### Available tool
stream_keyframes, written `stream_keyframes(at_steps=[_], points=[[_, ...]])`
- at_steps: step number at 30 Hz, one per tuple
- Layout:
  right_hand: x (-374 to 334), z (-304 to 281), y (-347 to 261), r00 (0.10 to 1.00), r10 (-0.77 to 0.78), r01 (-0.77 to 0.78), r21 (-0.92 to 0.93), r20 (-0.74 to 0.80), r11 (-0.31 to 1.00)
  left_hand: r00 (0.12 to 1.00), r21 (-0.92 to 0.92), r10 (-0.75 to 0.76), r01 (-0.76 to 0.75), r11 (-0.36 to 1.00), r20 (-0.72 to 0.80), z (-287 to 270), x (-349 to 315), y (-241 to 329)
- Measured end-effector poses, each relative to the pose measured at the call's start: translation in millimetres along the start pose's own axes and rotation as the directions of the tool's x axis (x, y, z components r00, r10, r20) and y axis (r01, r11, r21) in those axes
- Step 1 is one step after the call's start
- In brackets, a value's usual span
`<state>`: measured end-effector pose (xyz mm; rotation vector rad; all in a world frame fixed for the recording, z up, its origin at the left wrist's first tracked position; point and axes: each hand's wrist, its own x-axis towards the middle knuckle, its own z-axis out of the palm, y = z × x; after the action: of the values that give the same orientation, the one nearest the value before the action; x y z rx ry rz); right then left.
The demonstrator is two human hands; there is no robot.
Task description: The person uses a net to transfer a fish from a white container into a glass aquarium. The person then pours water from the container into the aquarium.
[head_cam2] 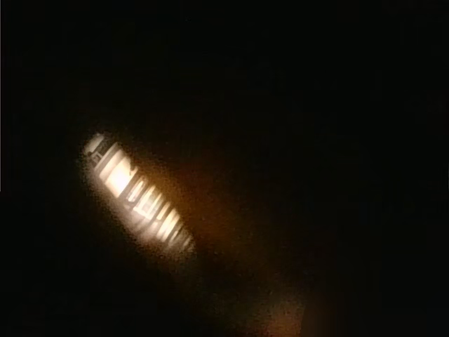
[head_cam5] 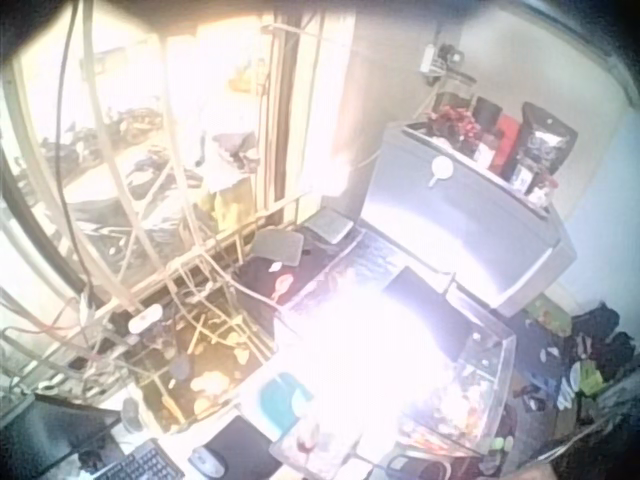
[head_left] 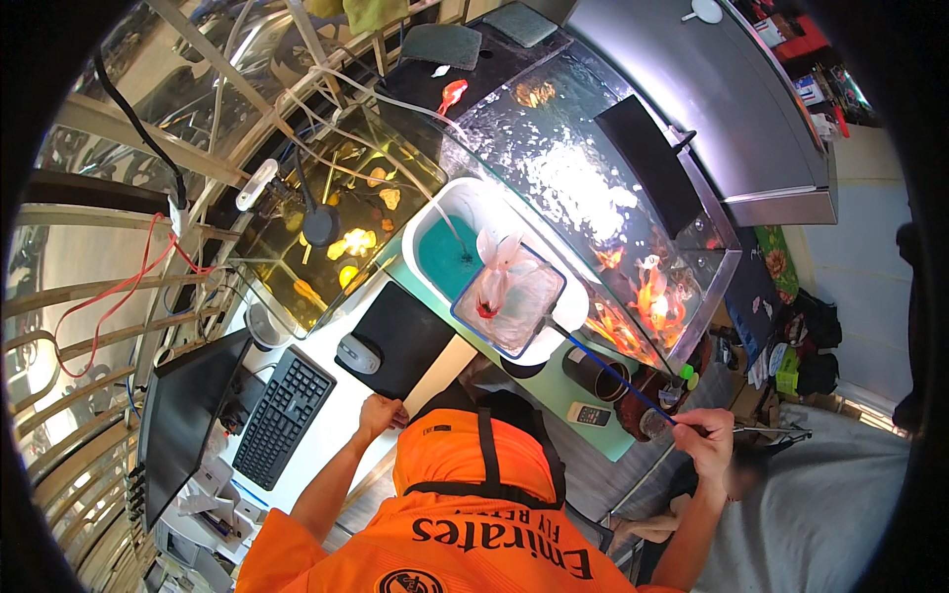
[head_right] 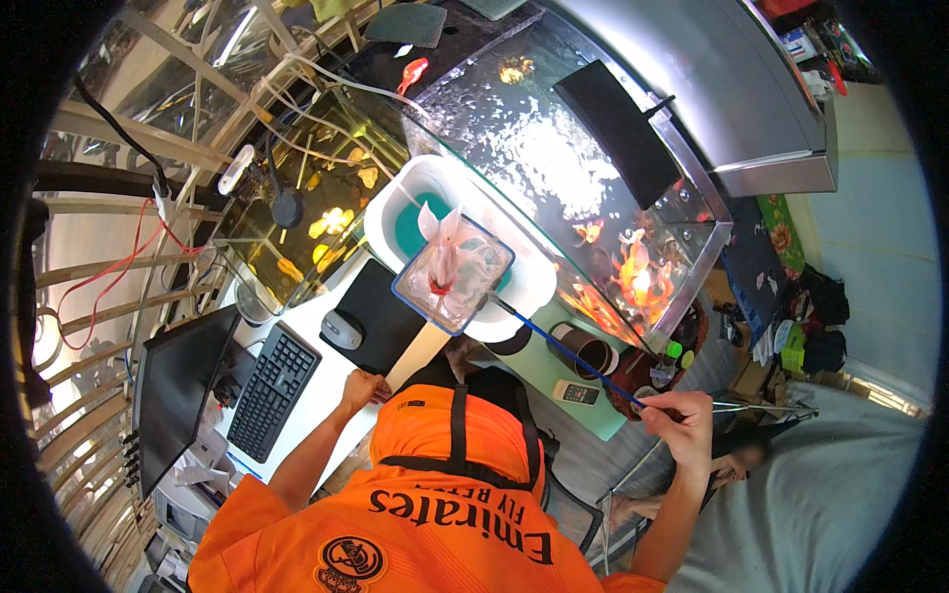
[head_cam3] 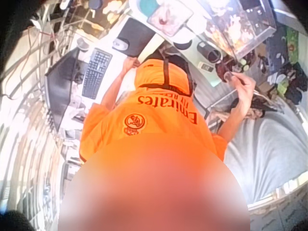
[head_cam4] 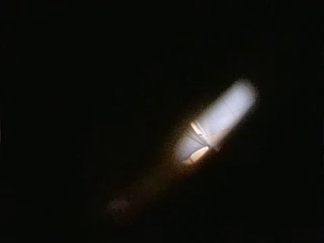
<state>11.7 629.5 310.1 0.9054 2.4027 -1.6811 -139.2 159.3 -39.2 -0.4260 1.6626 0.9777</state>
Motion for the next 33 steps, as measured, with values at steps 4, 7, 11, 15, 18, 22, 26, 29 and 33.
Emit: stream_keyframes(at_steps=[4,7,11,15,18,22,26,29,33], points=[[-1.5,-2.2,-9.1,0.999,-0.048,0.048,0.007,-0.004,0.999,1.000,-0.001,0.005,-0.005,1.000,0.007,-0.5,-0.7,1.3],[-3.6,-3.8,-15.1,0.996,-0.087,0.087,-0.005,-0.022,0.996,1.000,-0.010,0.004,-0.004,1.000,0.007,-0.5,-0.8,1.6],[-5.1,-5.5,-18.9,0.995,-0.087,0.086,-0.007,-0.039,0.996,1.000,-0.006,0.005,-0.005,1.000,0.004,-0.2,-0.6,1.1],[-6.3,-6.9,-21.5,0.994,-0.098,0.098,0.001,-0.042,0.995,1.000,-0.007,0.011,-0.011,1.000,0.002,-0.2,-1.3,1.7],[-6.9,-6.0,-21.7,0.991,-0.124,0.125,0.025,-0.046,0.992,1.000,0.001,0.022,-0.022,1.000,0.000,-0.2,-3.7,2.9],[-8.7,-5.6,-21.5,0.991,-0.125,0.127,0.043,-0.043,0.991,1.000,0.001,0.026,-0.026,1.000,0.002,-0.5,-5.4,4.6],[-9.6,-5.5,-18.6,0.991,-0.130,0.132,0.041,-0.042,0.990,1.000,0.007,0.018,-0.018,1.000,-0.004,-0.6,-4.2,3.2],[-11.1,-6.2,-15.6,0.990,-0.132,0.134,0.049,-0.042,0.990,1.000,0.003,0.013,-0.013,1.000,-0.005,-0.2,-2.7,1.1],[-12.3,-7.6,-11.5,0.987,-0.153,0.156,0.075,-0.043,0.985,1.000,-0.009,0.023,-0.023,1.000,0.000,0.1,-1.8,-0.3]])
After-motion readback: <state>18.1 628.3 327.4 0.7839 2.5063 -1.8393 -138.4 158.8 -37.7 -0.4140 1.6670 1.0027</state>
